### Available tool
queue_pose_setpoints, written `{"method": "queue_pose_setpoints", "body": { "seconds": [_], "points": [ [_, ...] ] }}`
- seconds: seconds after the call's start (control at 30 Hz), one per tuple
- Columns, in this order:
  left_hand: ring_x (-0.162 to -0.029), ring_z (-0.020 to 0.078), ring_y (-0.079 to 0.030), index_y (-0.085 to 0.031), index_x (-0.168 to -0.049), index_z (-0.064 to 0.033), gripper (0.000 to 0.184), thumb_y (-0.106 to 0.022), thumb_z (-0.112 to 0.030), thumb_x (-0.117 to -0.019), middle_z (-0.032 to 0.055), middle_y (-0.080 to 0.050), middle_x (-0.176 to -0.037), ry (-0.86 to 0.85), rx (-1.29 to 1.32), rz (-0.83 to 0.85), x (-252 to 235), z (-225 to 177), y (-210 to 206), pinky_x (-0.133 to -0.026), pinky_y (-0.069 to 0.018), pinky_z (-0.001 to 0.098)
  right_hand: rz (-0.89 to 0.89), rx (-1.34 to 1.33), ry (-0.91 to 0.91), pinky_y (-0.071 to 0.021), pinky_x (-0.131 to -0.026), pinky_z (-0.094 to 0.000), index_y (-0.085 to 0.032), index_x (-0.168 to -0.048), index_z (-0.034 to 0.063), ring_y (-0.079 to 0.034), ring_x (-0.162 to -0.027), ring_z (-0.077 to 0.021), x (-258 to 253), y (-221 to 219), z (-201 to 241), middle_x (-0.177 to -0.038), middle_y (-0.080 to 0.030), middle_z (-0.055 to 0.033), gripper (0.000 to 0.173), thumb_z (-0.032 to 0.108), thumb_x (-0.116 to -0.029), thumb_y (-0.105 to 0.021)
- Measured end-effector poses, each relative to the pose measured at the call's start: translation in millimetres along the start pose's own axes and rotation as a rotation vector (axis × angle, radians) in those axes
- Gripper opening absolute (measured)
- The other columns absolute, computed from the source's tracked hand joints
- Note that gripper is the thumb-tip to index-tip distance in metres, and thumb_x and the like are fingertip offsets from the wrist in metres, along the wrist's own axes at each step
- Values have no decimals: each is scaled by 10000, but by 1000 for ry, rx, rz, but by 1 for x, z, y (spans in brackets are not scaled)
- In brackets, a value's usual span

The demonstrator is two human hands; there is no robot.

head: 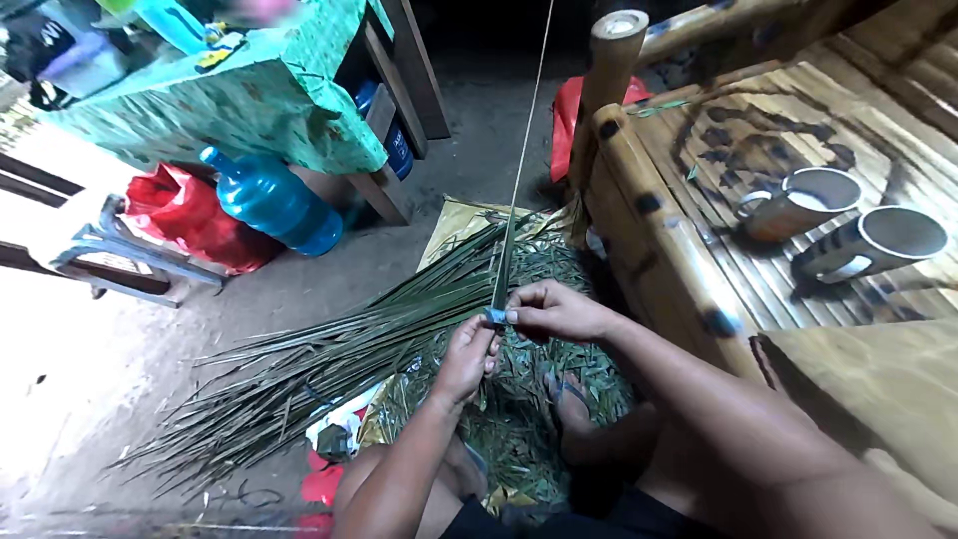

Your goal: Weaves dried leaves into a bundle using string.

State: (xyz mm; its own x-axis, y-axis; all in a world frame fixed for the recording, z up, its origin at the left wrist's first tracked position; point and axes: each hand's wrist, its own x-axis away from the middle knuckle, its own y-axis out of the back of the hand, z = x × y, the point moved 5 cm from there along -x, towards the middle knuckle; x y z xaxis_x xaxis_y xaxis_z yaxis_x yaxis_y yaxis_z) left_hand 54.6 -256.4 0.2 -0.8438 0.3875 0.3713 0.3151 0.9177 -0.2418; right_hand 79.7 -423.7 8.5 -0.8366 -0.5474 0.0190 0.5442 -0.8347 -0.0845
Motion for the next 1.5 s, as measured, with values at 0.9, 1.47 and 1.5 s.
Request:
{"method": "queue_pose_setpoints", "body": {
  "seconds": [0.9, 1.47, 1.5],
  "points": [
    [-465, 27, -434, -573, -1012, -49, 241, -380, -161, -1102, -44, -489, -639, 19, -6, 94, 3, -1, -8, -438, -399, 161, -217, -13, 62, -548, -536, -284, -672, -979, 14, -611, -573, -118, 9, 32, 21, -728, -657, -58, 210, 190, -1026, -567],
    [-459, 15, -435, -580, -1017, -65, 240, -376, -166, -1093, -63, -473, -618, 43, 74, 209, 16, 1, -10, -439, -395, 155, -214, 28, 248, -549, -518, -252, -686, -960, 29, -615, -561, -95, 5, 48, 23, -732, -672, -46, 202, 177, -1031, -568],
    [-460, 14, -437, -579, -1012, -69, 238, -378, -167, -1093, -65, -471, -615, 50, 76, 226, 17, 2, -10, -439, -394, 154, -238, 29, 269, -548, -515, -251, -690, -972, 27, -614, -559, -95, 6, 53, 25, -737, -676, -45, 199, 174, -1030, -568]
  ]
}}
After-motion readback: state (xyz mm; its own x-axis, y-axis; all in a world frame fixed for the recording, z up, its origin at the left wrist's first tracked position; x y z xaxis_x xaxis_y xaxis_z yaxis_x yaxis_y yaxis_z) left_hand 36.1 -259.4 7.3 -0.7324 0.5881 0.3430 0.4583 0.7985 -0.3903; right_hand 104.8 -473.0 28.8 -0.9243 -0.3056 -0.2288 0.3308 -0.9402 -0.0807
